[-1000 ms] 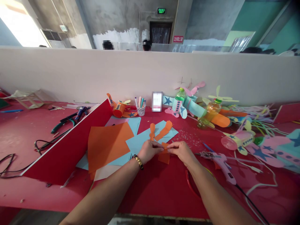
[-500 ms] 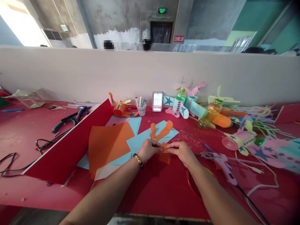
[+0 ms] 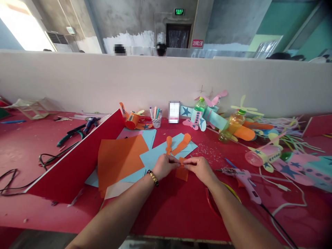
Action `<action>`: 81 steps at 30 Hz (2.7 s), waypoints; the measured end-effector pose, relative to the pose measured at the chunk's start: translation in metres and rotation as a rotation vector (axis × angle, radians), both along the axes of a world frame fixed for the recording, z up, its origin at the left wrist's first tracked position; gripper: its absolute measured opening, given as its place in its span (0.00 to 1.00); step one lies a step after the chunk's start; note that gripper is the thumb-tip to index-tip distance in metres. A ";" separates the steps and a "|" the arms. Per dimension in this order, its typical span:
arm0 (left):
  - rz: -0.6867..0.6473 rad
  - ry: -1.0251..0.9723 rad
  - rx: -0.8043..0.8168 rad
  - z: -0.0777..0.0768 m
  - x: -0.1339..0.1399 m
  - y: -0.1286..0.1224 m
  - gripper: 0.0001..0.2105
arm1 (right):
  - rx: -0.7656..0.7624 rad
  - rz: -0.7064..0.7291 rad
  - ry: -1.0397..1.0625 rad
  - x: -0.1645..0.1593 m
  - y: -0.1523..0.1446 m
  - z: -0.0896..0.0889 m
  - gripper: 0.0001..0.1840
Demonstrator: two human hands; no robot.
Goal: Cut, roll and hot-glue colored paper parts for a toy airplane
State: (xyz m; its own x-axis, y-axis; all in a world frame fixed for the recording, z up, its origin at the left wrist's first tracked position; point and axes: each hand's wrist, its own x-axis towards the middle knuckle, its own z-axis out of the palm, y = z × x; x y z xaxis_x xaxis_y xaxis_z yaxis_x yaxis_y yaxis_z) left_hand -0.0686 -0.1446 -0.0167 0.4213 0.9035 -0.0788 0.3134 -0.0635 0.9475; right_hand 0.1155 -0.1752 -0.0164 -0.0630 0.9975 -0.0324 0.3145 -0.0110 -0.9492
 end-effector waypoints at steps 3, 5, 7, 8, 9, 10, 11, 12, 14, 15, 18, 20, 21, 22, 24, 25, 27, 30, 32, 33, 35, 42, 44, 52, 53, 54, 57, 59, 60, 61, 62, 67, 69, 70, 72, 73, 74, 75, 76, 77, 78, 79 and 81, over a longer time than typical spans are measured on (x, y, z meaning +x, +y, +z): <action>0.010 0.004 0.052 0.001 -0.001 0.001 0.11 | -0.088 0.041 0.115 0.000 0.000 -0.001 0.14; 0.005 -0.001 0.073 0.003 -0.001 0.002 0.10 | -0.120 0.045 0.159 0.000 -0.001 -0.001 0.15; 0.009 0.001 0.090 0.004 -0.001 0.001 0.09 | -0.121 0.038 0.183 -0.001 -0.002 -0.001 0.15; 0.013 0.004 0.092 0.005 -0.001 0.001 0.09 | -0.115 0.032 0.193 -0.001 -0.002 -0.001 0.15; 0.013 0.004 0.087 0.005 -0.001 0.001 0.09 | -0.108 0.026 0.203 -0.001 -0.002 -0.001 0.15; 0.011 0.000 0.076 0.004 -0.001 0.001 0.09 | -0.100 0.022 0.213 -0.001 -0.002 -0.001 0.15; 0.004 -0.010 0.056 0.004 -0.001 0.001 0.10 | -0.095 0.022 0.219 -0.001 -0.001 -0.001 0.14; -0.006 -0.024 0.029 0.002 -0.001 0.001 0.10 | -0.089 0.024 0.217 0.000 -0.001 -0.001 0.14; -0.023 -0.059 -0.032 -0.001 -0.001 0.002 0.11 | -0.065 0.035 0.191 0.001 -0.001 -0.002 0.12; -0.027 -0.080 -0.060 -0.002 -0.001 0.002 0.11 | -0.050 0.042 0.172 0.002 0.000 -0.003 0.10; -0.027 -0.139 -0.127 -0.003 -0.002 0.002 0.10 | -0.003 0.049 0.094 0.003 0.000 -0.004 0.08; -0.021 -0.158 -0.152 -0.003 -0.002 0.002 0.09 | 0.019 0.047 0.052 0.003 0.000 -0.005 0.07; -0.016 -0.160 -0.156 -0.002 -0.002 0.002 0.09 | 0.026 0.047 0.035 0.003 0.000 -0.004 0.06; -0.009 -0.160 -0.156 -0.001 -0.002 0.002 0.09 | 0.029 0.046 0.025 0.002 0.000 -0.004 0.06; 0.006 -0.155 -0.149 0.001 -0.001 0.002 0.09 | 0.022 0.048 0.018 0.002 0.000 -0.003 0.07; 0.013 -0.149 -0.141 0.001 -0.001 0.002 0.09 | 0.011 0.050 0.022 0.001 0.000 -0.002 0.08; 0.024 -0.132 -0.123 0.001 -0.001 0.002 0.08 | -0.025 0.061 0.040 0.001 -0.001 -0.002 0.11; 0.015 -0.079 -0.071 0.000 -0.001 0.003 0.07 | -0.056 0.083 0.053 0.001 -0.001 -0.002 0.11; -0.003 -0.022 -0.024 -0.001 -0.002 0.003 0.07 | -0.034 0.087 0.018 0.002 -0.001 -0.003 0.09; -0.014 0.008 -0.003 -0.001 -0.002 0.003 0.08 | -0.016 0.082 -0.008 0.002 0.000 -0.003 0.09; -0.035 0.060 0.015 -0.001 -0.003 0.002 0.09 | 0.021 0.064 -0.072 0.003 0.000 -0.003 0.08; -0.124 0.056 -0.080 0.002 -0.008 0.002 0.12 | 0.037 0.056 -0.128 0.007 0.001 -0.001 0.07; -0.146 0.052 -0.090 0.002 -0.009 0.004 0.12 | 0.010 0.083 -0.080 0.008 0.000 0.000 0.07; -0.166 0.014 -0.143 0.003 -0.012 0.005 0.12 | -0.142 0.116 0.230 0.008 -0.001 -0.003 0.10; -0.166 0.004 -0.158 0.004 -0.012 0.005 0.12 | -0.149 0.109 0.236 0.008 -0.001 -0.003 0.10; -0.166 -0.005 -0.171 0.005 -0.012 0.004 0.12 | -0.150 0.102 0.233 0.009 -0.001 -0.003 0.10; -0.164 -0.017 -0.168 0.005 -0.012 0.005 0.11 | -0.142 0.085 0.207 0.009 -0.002 0.000 0.10; -0.165 -0.015 -0.147 0.003 -0.012 0.006 0.11 | -0.134 0.075 0.178 0.009 -0.003 0.002 0.10; -0.168 -0.013 -0.140 0.002 -0.013 0.006 0.11 | -0.129 0.068 0.161 0.009 -0.003 0.002 0.10; -0.171 -0.015 -0.134 0.001 -0.013 0.007 0.11 | -0.121 0.061 0.142 0.009 -0.003 0.003 0.10; -0.172 -0.020 -0.132 0.000 -0.013 0.007 0.11 | -0.111 0.053 0.126 0.008 -0.003 0.003 0.10; -0.151 -0.034 -0.123 0.001 -0.013 0.008 0.12 | -0.093 0.036 0.117 0.006 -0.002 0.002 0.10; -0.131 -0.030 -0.118 0.001 -0.012 0.007 0.12 | -0.100 0.038 0.137 0.005 -0.002 0.003 0.10; -0.123 -0.030 -0.116 0.001 -0.012 0.007 0.11 | -0.111 0.041 0.149 0.005 -0.002 0.003 0.11; -0.119 -0.032 -0.113 -0.001 -0.011 0.007 0.11 | -0.142 0.043 0.164 0.005 -0.002 0.005 0.11; -0.117 -0.044 -0.125 -0.002 -0.011 0.006 0.11 | -0.158 0.044 0.167 0.005 -0.001 0.006 0.12; -0.116 -0.065 -0.147 -0.003 -0.010 0.006 0.12 | -0.169 0.045 0.167 0.005 -0.001 0.007 0.12; -0.117 -0.093 -0.173 -0.003 -0.010 0.005 0.13 | -0.173 0.049 0.165 0.006 -0.001 0.009 0.12; -0.116 -0.126 -0.202 -0.003 -0.009 0.004 0.13 | -0.175 0.058 0.162 0.008 0.000 0.011 0.12; -0.115 -0.158 -0.228 -0.002 -0.008 0.002 0.14 | -0.178 0.073 0.155 0.010 0.000 0.014 0.12; -0.115 -0.184 -0.245 -0.001 -0.007 0.001 0.15 | -0.181 0.090 0.142 0.012 0.000 0.017 0.12; -0.115 -0.200 -0.253 0.000 -0.005 -0.001 0.15 | -0.186 0.104 0.122 0.015 0.001 0.021 0.12; -0.119 -0.221 -0.264 0.002 -0.002 -0.004 0.16 | -0.204 0.130 0.075 0.021 0.001 0.029 0.11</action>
State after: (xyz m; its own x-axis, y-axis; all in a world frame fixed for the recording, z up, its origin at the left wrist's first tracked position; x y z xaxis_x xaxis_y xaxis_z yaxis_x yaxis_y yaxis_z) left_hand -0.0702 -0.1488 -0.0148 0.5555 0.8077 -0.1979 0.1046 0.1682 0.9802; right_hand 0.1364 -0.1742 0.0126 -0.2001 0.9542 -0.2223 0.2542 -0.1685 -0.9523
